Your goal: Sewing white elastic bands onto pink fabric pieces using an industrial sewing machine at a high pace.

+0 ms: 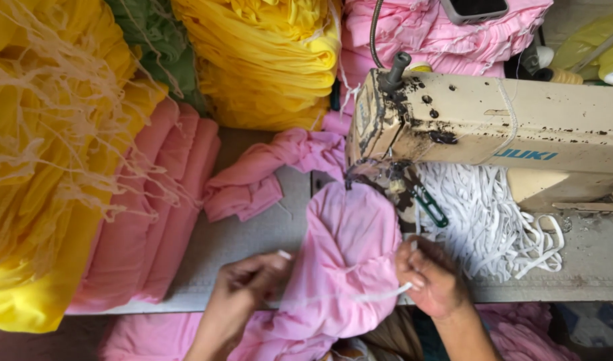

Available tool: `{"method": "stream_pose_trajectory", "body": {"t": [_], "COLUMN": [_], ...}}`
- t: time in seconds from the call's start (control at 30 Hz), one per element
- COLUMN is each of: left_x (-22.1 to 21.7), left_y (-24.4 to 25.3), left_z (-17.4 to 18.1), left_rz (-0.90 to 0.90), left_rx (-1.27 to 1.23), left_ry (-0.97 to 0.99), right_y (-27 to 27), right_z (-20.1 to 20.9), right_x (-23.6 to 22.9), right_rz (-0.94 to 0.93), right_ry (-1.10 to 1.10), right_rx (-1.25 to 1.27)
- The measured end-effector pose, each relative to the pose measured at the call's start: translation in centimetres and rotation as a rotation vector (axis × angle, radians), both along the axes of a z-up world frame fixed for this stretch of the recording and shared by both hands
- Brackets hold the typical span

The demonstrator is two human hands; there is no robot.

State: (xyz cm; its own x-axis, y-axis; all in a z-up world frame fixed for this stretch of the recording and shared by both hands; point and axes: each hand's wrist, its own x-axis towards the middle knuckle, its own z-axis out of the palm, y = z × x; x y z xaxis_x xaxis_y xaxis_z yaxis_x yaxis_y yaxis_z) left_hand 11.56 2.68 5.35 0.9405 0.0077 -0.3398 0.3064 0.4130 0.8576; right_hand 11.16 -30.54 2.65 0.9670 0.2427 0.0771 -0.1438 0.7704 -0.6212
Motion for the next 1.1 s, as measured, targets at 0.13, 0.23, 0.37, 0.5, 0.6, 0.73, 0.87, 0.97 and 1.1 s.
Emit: {"method": "stream_pose_trajectory", "body": {"t": [0.13,0.23,0.37,0.5,0.6,0.73,0.87,0.97,1.1], "left_x": [0.7,1.2,1.4,1.9,2.7,4.3,6.9,10.1,13.8], "left_y": [-2.1,-3.7,-4.4,-4.3,-4.2,-4.7,-6.1,-7.4,-8.1], "left_z": [3.2,3.9,4.7,4.6,4.3,3.4,5.6,5.0,3.8], "left_rz": [-0.431,-0.526,-0.575,-0.600,-0.609,-0.660,-0.664,-0.623,-0.573], "left_rx": [0.200,0.312,0.398,0.244,0.182,0.132,0.152,0.829,0.891], "left_ry": [-0.083,-0.060,-0.099,-0.131,-0.031,-0.027,-0.267,-0.535,-0.612], "right_y": [4.4,5.8,6.5,7.1,7.7,7.2,4.5,3.8,3.4], "right_z": [6.2,6.4,6.1,6.7,8.5,9.0,4.4,2.8,2.4], "right_x": [0.9,1.6,1.8,1.5,1.3,2.1,5.8,8.7,11.6], "right_rz": [0.070,0.134,0.180,0.029,-0.146,-0.281,-0.250,-0.267,-0.144], "right_ry": [-0.352,-0.425,-0.221,-0.318,-0.686,-1.106,-1.065,-0.739,-0.481], "right_rx": [-0.827,-1.106,-1.186,-1.296,-1.398,-1.437,-1.530,-1.520,-1.450]}}
